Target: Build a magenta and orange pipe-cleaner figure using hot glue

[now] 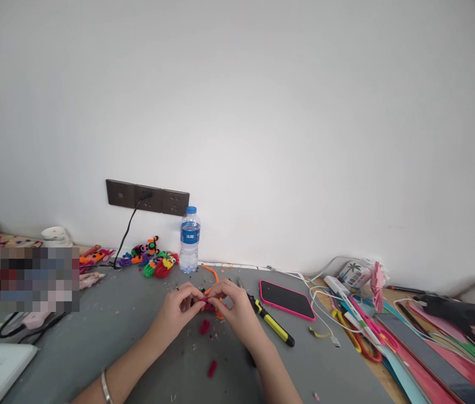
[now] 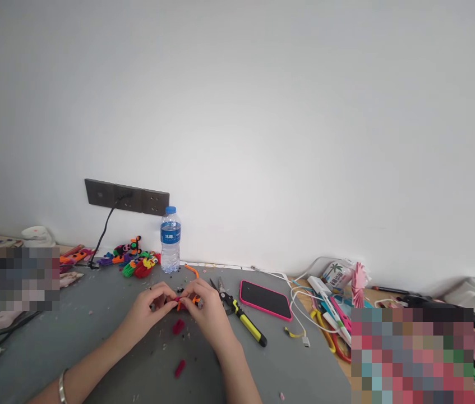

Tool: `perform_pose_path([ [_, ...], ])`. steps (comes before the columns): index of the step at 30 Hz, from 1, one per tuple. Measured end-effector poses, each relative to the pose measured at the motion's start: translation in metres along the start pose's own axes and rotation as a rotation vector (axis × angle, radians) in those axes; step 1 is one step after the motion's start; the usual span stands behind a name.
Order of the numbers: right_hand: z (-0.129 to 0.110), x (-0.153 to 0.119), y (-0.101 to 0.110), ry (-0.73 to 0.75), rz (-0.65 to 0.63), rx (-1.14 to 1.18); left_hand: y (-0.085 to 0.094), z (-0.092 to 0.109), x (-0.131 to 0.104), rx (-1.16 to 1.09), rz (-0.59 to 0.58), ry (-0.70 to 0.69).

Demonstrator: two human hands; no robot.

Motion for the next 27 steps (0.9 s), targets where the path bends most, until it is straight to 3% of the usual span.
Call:
perform_pose_path([
  [18, -0.001, 0.000, -0.003, -0.055, 0.009, 0.023, 0.005, 0.011, -0.006, 0.230, 0.047, -0.302],
  [27, -0.001, -0.002, -0.006, -0.130, 0.007, 0.128, 0.010, 0.021, -0.006, 0.376, 0.141, -0.490],
])
Point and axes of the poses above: each hand's wrist, its own x-axis towards the middle knuckle, its own y-axis out of the back of the hand, z = x × y, the point moved 5 cm from there along x, towards the middle knuckle, and after that the axes turned 13 degrees about z, right-handed, at the moved point
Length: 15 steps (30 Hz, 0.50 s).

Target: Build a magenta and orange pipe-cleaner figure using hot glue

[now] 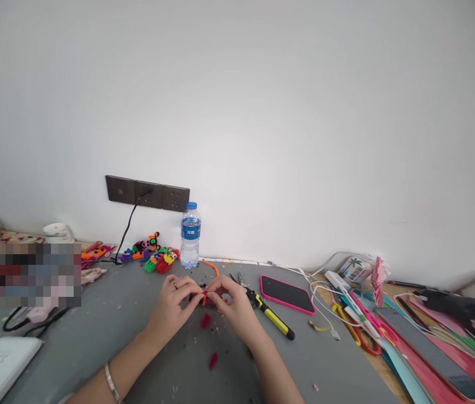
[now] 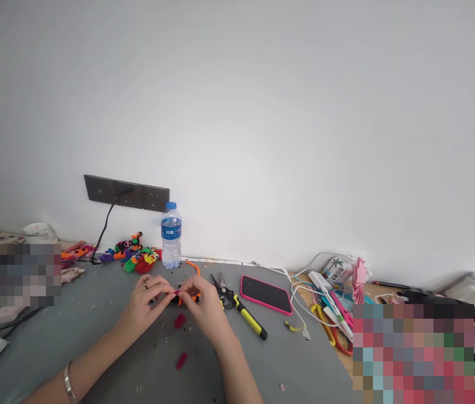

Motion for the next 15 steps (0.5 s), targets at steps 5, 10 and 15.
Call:
perform_pose_path([
  [5, 0.006, 0.000, -0.004, -0.119, -0.028, 0.190, 0.005, 0.003, 0.000, -0.012, 0.097, -0.068],
  [10, 0.011, -0.001, -0.006, -0.196, -0.074, 0.249, 0.005, 0.000, 0.000, -0.091, 0.142, -0.130],
  [15, 0.014, -0.001, -0.007, -0.268, -0.094, 0.243, 0.003, -0.002, 0.000, -0.106, 0.099, -0.118],
])
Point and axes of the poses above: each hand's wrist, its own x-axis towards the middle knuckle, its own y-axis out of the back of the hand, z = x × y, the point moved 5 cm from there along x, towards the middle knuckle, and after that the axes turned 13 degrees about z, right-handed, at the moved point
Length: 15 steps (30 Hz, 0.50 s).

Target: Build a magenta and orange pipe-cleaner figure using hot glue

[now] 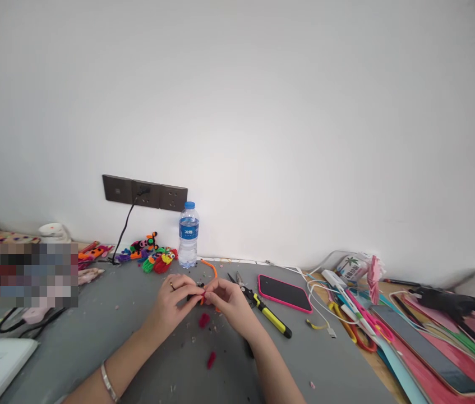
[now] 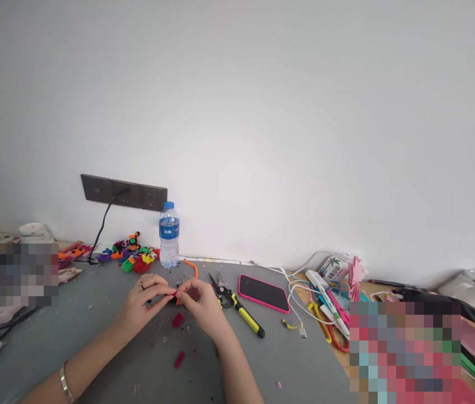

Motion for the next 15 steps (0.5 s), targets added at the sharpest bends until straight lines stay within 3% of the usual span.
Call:
perform_pose_path([
  [7, 0.0051, 0.0007, -0.0015, -0.051, -0.034, 0.043, -0.0012, 0.0017, 0.0003, -0.006, -0.063, 0.042],
  [15, 0.0057, 0.0011, -0.0046, -0.059, -0.028, 0.074, -0.0001, -0.0006, 0.0007, -0.008, -0.005, 0.050],
])
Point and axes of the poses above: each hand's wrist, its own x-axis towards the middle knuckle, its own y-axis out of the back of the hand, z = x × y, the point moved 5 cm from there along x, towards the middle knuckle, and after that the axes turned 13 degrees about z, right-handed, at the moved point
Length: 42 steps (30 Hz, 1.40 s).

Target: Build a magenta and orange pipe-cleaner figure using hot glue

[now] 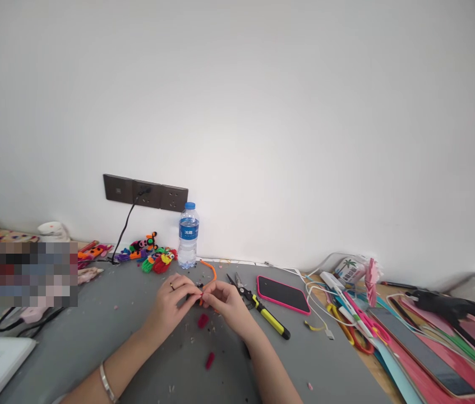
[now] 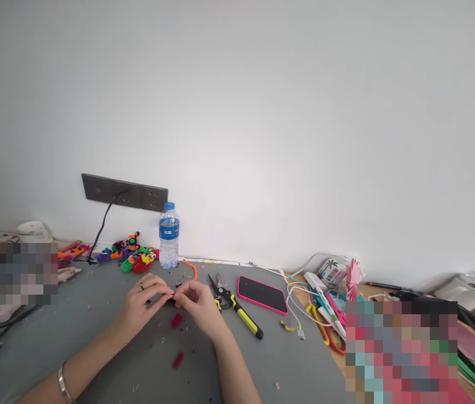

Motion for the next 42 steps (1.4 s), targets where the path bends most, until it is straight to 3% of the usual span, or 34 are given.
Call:
perform_pose_path([
  [9, -0.004, 0.000, 0.000, 0.078, 0.043, -0.036, -0.001, -0.003, 0.001, -0.089, 0.009, 0.159],
  [16, -0.018, -0.002, 0.006, 0.388, 0.163, -0.311, -0.005, -0.010, -0.001, -0.186, -0.051, 0.367],
  [21, -0.022, -0.003, 0.008, 0.448, 0.154, -0.344, -0.009, -0.013, -0.004, -0.260, -0.116, 0.464],
  [35, -0.022, -0.004, 0.011, 0.374, 0.180, -0.223, -0.014, -0.014, -0.007, -0.439, -0.098, 0.591],
  [42, -0.016, 0.002, 0.025, 0.258, 0.110, -0.294, -0.010, -0.004, 0.000, -0.274, -0.178, 0.420],
])
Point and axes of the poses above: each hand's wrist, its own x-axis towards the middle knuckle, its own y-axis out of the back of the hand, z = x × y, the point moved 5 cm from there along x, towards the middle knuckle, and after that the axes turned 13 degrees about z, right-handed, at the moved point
